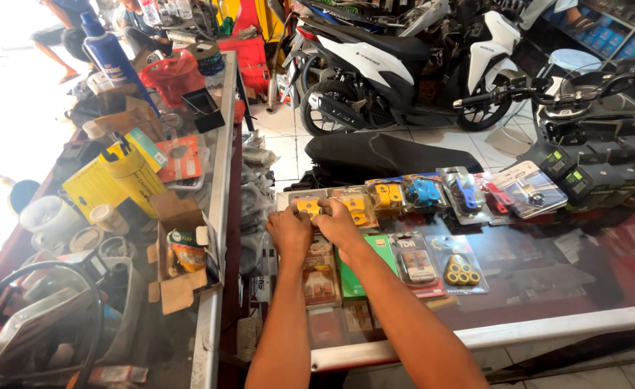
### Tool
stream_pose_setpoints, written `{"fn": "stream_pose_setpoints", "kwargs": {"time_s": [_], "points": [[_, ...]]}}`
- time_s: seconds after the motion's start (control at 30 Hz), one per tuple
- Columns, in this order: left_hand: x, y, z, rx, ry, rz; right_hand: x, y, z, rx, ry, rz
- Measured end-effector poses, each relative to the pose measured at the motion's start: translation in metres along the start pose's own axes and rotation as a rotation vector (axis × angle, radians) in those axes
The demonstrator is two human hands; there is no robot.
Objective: The person picks up several packaged motorcycle parts from a wall rack and places them on a glass counter, then handles a small component and its packaging.
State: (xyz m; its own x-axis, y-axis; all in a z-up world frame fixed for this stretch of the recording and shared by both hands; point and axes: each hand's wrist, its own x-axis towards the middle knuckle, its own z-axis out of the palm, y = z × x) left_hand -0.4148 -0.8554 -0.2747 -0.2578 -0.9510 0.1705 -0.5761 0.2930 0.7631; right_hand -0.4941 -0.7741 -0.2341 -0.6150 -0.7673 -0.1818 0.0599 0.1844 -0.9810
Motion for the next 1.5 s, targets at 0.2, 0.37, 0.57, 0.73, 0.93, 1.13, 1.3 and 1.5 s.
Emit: {"fn": "stream_pose_setpoints", "kwargs": {"time_s": [0.2,0.37,0.57,0.73,0.93,1.13,1.3,1.5], "points": [[0.0,0.008,-0.006,0.009,-0.031,-0.03,-0.007,-0.008,0.0,0.062,0.06,-0.065],[0.008,0.005,-0.002,-0.15,-0.058,-0.066,-0.012,-0.008,0.001,0.095,0.084,-0.121],[0.014,-0.009,0.007,-0.588,0.057,0.127,-0.01,0.001,0.004,0.21,0.011,-0.298],[0.009,0.016,-0.022,-0.795,0.024,0.191,-0.029,-0.011,-0.003,0.101,0.069,-0.493],[-0.03,0.064,-0.071,-0.942,-0.302,0.293,-0.081,-0.047,-0.03,-0.011,0.31,-0.597],[-0.077,0.1,-0.093,-0.929,-0.773,0.506,-0.133,-0.054,-0.089,0.136,0.402,-0.647],[-0.116,0.126,-0.097,-0.816,-1.026,0.499,-0.196,-0.059,-0.129,-0.084,0.526,-0.605],[-0.166,0.148,-0.085,-0.862,-1.095,0.704,-0.254,-0.049,-0.154,0.031,0.634,-0.583]]}}
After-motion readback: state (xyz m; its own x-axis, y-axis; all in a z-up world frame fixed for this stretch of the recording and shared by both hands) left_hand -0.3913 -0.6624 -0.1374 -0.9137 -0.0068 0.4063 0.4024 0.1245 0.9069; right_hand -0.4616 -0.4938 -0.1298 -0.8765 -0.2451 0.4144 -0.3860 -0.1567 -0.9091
